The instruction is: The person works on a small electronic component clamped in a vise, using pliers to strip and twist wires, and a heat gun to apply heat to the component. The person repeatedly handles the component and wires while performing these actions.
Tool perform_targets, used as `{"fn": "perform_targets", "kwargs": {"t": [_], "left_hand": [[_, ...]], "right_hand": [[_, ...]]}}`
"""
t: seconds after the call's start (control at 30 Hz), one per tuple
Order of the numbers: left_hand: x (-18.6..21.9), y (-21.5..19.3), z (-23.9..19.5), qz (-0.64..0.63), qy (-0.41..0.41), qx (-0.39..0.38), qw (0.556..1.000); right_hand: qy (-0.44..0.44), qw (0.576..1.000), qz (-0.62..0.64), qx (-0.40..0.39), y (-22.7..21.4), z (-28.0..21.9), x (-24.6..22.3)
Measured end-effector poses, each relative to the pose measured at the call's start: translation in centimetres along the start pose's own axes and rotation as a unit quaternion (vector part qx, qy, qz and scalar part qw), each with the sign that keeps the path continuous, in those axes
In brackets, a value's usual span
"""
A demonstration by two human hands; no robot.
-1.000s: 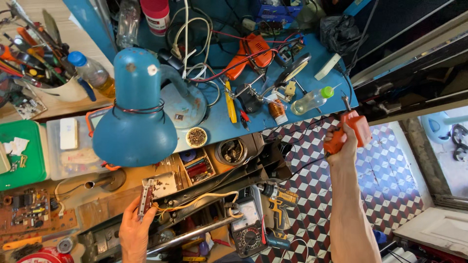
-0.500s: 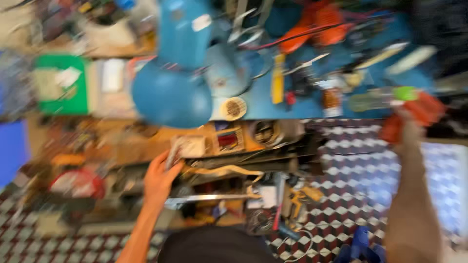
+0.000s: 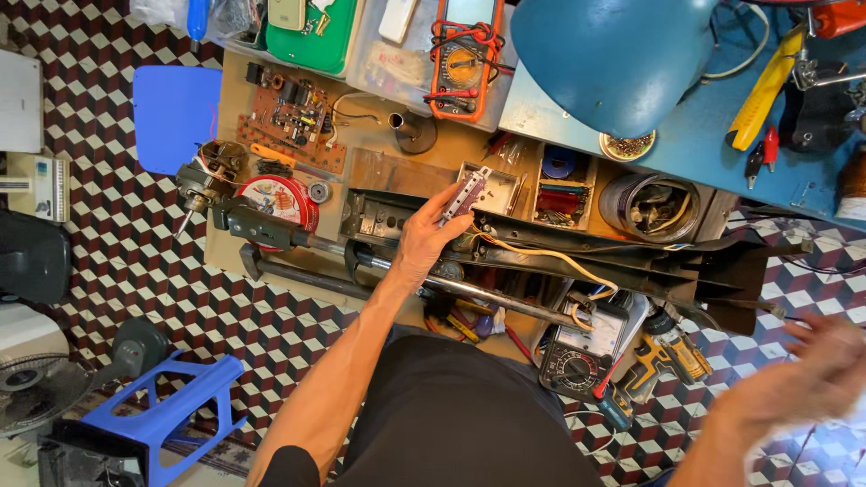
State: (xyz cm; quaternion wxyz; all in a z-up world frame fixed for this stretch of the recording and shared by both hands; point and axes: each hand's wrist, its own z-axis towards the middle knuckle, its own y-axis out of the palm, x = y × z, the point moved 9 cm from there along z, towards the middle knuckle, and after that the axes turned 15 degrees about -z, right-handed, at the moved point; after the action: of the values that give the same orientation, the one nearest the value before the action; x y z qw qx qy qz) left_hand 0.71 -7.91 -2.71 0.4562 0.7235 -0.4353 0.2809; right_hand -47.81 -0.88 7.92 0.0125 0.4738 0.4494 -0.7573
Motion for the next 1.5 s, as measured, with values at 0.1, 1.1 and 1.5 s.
{"fn": "perform_targets", "kwargs": {"t": [0.1,1.1,1.5], "left_hand": [[-0.4,-0.1,0.3,-0.021,-0.016,-0.003,1.000],[-1.7,-0.5,0.1,-0.139,-0.052,0.012,0.989],[-1.0,-0.9,-0.2,-0.108,-0.032,0.039,0.993]], "right_hand": [[-0.037,0.967,0.007,-0.251,10.5,-8.8,-6.7],[0.053,0.814,0.059,-0.575,28.9,-19.5,-13.6],[0.037,0.849,0.031,-0.526,26.2,-18.5,-14.3]]}}
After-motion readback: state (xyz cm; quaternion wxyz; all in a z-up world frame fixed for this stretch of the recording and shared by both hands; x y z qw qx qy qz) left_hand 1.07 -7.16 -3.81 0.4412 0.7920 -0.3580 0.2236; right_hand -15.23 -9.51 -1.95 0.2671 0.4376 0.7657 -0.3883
